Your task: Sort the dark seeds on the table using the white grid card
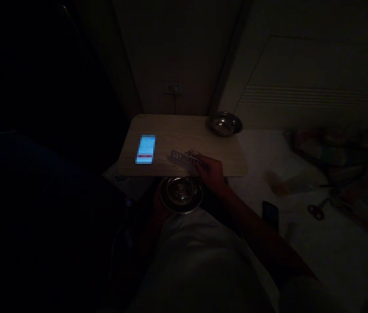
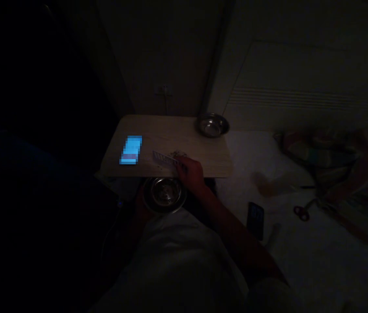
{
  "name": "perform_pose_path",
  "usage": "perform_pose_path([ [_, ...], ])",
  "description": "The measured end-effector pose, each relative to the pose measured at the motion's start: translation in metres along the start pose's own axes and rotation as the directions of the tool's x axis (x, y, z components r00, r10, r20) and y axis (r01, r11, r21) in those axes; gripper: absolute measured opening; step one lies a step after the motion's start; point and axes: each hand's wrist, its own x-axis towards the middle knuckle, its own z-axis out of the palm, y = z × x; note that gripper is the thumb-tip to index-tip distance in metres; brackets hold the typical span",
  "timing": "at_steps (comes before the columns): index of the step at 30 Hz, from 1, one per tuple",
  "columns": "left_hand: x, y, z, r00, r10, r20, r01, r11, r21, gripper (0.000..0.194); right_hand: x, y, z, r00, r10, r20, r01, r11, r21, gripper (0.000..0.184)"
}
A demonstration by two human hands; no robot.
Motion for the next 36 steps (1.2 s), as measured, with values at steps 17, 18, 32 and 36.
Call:
perform_pose_path([
  [17,0.013,-0.008,-0.010,0.987,0.150,-0.052,-0.152,0.987,-0.041,0.037,-0.013,0.002,-0.013,0.970,-0.137,0.201,0.103,0.980,0.172,0.021],
  [18,0.013,-0.009,-0.009,0.982,0.180,-0.058,-0.182,0.983,-0.037,0.035,-0.014,0.002,-0.015,0.963,-0.145,0.227,0.104,0.978,0.182,0.021],
  [32,0.000,-0.001,-0.033,0.889,0.458,0.009,-0.437,0.843,0.314,0.042,0.061,-0.007,-0.010,0.999,0.027,-0.043,-0.021,0.991,0.131,0.017],
  [36,0.003,-0.002,-0.031,0.830,0.550,0.090,-0.537,0.746,0.393,0.043,0.097,-0.006,0.002,0.967,-0.127,0.221,0.105,0.989,0.107,0.015],
])
